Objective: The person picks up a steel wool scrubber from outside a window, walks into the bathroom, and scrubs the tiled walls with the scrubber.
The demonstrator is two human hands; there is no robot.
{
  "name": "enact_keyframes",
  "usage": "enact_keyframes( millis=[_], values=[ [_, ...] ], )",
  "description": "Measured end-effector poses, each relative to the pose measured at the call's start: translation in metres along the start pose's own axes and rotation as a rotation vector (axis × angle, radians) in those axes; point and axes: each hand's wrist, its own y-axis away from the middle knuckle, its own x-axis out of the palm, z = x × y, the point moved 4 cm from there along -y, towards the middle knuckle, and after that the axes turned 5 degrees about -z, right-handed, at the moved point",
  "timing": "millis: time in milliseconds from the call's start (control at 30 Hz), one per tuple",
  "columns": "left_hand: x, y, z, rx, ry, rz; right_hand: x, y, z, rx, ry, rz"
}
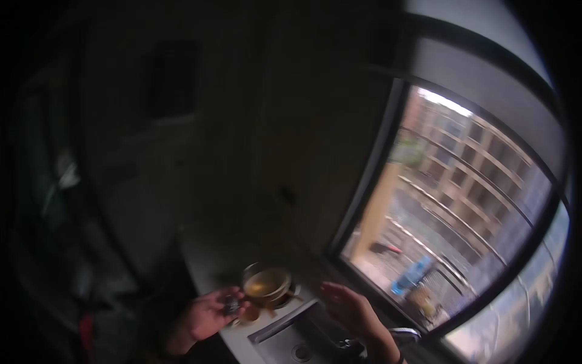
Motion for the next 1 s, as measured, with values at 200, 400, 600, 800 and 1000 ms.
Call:
enact_keyframes(
  millis=[200,400,600,800,1000],
  values=[
    [-0.013,0.119,0.006,0.221,0.048,-0.249,0.172,0.018,0.056,-0.379,-0.009,0.244],
    [-0.023,0.264,-0.049,0.621,-0.122,-0.429,0.322,0.07,0.151,-0.662,-0.133,0.523],
    [-0.082,0.414,-0.098,0.932,-0.139,-0.609,0.466,0.105,0.223,-0.74,-0.306,0.71],
    [-0.134,0.565,-0.18,1.01,-0.204,-0.676,0.667,0.156,0.301,-0.835,-0.491,0.745],
    [-0.19,0.679,-0.285,0.982,-0.271,-0.704,0.82,0.183,0.373,-0.722,-0.609,0.663]
  ],
)
